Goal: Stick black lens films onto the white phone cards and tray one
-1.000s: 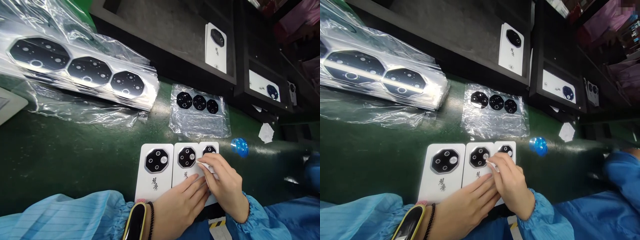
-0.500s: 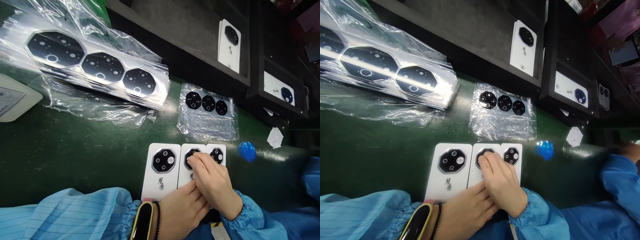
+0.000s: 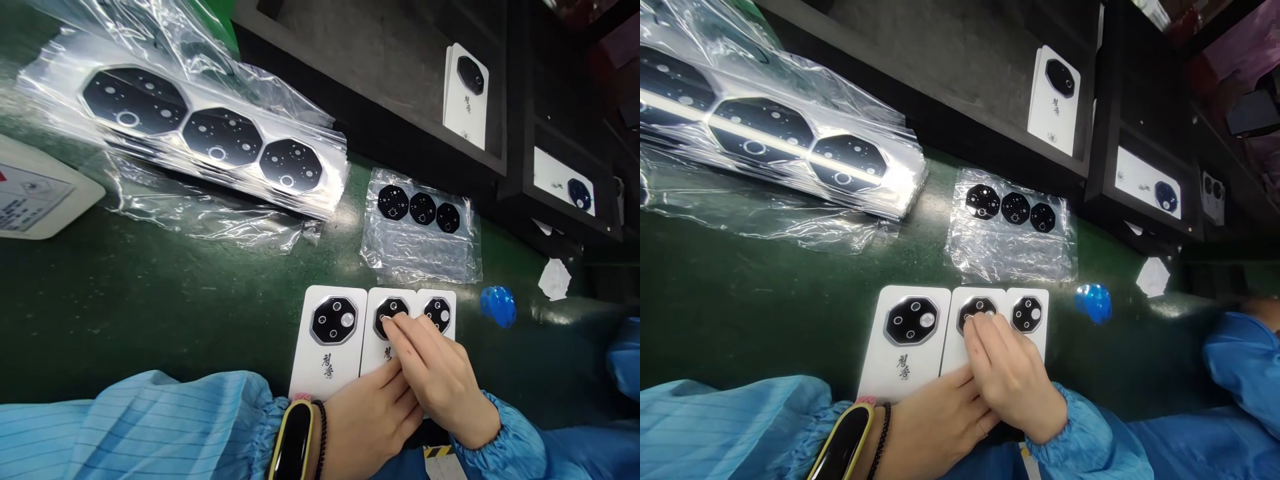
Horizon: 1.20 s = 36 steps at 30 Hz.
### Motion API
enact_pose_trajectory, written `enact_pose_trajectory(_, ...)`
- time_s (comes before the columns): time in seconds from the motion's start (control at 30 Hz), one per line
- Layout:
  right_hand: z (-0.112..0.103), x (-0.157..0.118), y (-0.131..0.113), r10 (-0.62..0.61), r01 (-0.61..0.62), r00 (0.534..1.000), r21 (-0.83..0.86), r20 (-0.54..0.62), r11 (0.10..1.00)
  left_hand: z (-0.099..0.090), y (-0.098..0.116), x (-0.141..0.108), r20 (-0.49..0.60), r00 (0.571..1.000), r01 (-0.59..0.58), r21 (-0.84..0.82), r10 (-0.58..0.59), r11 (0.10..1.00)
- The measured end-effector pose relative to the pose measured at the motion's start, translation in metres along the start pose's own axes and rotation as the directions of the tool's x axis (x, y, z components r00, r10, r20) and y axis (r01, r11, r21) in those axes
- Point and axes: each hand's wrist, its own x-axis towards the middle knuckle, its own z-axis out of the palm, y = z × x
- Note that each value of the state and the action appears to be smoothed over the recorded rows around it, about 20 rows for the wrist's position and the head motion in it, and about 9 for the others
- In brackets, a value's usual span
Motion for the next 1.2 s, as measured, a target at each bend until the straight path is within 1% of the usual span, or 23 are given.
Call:
enact_pose_trajectory(0.37, 0.000, 0.003, -0.002, -0.006, 0.006, 0.999, -0.005, -0.047, 1.000, 0.001, 0.000, -0.001, -0.015, 1.000, -0.001, 0.006, 0.001, 1.000)
enact_pose_trajectory(0.47, 0.001, -0.001, -0.001, 0.008, -0.007, 0.999, 0.026, -0.034, 1.000, 0.000, 0.000, 0.000, -0.021, 1.000, 0.000, 0.008, 0.000, 1.000)
enact_pose_trajectory(0.53, 0.002, -0.005, 0.001, 0.049, -0.047, 0.999, 0.067, -0.020, 0.997, 0.000, 0.000, 0.000, -0.008, 1.000, -0.006, 0.014, 0.006, 1.000)
enact_pose_trajectory(0.6, 0.001, -0.010, 0.003, 0.136, -0.131, 0.990, 0.122, -0.029, 0.984, 0.000, 0.000, 0.000, 0.014, 1.000, -0.014, 0.021, 0.013, 1.000)
enact_pose_trajectory(0.73, -0.005, -0.015, 0.008, 0.313, -0.285, 0.946, 0.236, -0.087, 0.929, 0.003, 0.001, -0.004, 0.025, 1.000, -0.017, 0.031, 0.016, 0.999)
enact_pose_trajectory(0.83, -0.013, -0.013, 0.010, 0.386, -0.346, 0.919, 0.310, -0.076, 0.886, 0.004, 0.001, -0.006, 0.018, 1.000, -0.009, 0.037, 0.008, 0.999)
enact_pose_trajectory(0.93, -0.017, -0.011, 0.012, 0.428, -0.380, 0.903, 0.404, -0.031, 0.832, 0.003, 0.001, -0.005, 0.010, 1.000, -0.005, 0.042, 0.005, 0.999)
enact_pose_trajectory(1.03, -0.016, -0.010, 0.012, 0.439, -0.393, 0.898, 0.473, 0.015, 0.789, 0.002, 0.000, -0.004, 0.008, 1.000, -0.006, 0.033, 0.006, 0.999)
enact_pose_trajectory(1.2, -0.013, -0.004, 0.008, 0.412, -0.378, 0.910, 0.503, 0.046, 0.777, -0.001, -0.001, -0.001, 0.005, 1.000, -0.001, 0.002, 0.001, 1.000)
